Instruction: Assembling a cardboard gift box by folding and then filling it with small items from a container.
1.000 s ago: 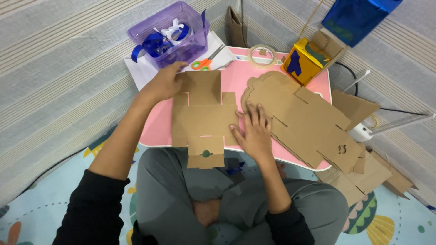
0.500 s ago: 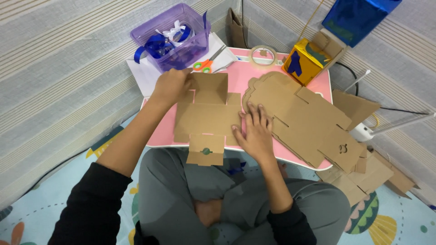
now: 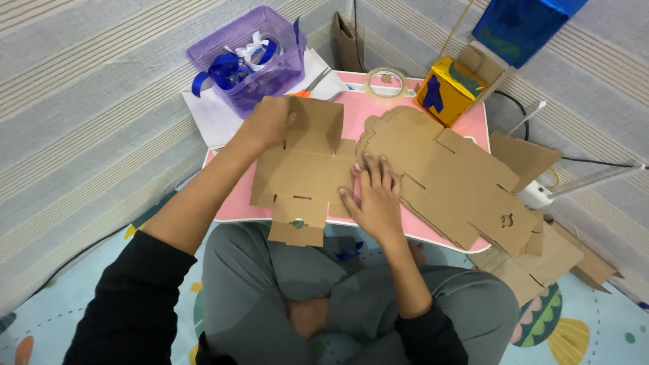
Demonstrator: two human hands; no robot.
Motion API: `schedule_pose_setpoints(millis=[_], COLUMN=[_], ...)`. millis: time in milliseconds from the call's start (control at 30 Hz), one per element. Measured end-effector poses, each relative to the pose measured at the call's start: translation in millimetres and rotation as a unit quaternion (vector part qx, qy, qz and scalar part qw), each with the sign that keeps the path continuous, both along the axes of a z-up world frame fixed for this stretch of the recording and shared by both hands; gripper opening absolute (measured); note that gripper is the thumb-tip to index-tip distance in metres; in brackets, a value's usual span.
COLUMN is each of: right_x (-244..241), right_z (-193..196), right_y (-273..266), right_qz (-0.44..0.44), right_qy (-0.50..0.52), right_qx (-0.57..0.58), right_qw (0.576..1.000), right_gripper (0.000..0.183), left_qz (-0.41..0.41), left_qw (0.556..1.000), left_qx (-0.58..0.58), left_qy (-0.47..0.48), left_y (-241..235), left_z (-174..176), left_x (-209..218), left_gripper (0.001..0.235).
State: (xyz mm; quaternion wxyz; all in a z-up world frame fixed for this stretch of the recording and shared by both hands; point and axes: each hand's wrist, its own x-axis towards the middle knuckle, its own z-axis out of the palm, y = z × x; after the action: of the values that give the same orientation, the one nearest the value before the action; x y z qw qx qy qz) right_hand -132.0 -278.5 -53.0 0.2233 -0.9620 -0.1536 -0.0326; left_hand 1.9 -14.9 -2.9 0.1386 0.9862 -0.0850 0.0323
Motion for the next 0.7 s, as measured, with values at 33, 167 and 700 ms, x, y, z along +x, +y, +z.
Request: schedule_pose_setpoints(millis=[33,167,700], right_x=[1,2,1], right_z=[0,0,-1], right_y=[-1,0,1], right_qz=[-0.001,0.0,0.006], right_qy=[0.0,0.01,-0.002], right_qx=[0.0,-0.006,0.001], right_qw=[1.0,1.0,1.0], right_gripper=[0.06,0.059,0.055], left_qz=[-0.001,-0.05,0.07], left_qw=[1.0,0.974,0.942], left_qx=[0.0,-0.179,-0.316], left_qy=[0.0,0.126,-0.087], left_y=[-5,-11,7], left_z=[22,68,-40], left_x=[-15,-52,2], left_gripper=[0.024,0.057,0.046])
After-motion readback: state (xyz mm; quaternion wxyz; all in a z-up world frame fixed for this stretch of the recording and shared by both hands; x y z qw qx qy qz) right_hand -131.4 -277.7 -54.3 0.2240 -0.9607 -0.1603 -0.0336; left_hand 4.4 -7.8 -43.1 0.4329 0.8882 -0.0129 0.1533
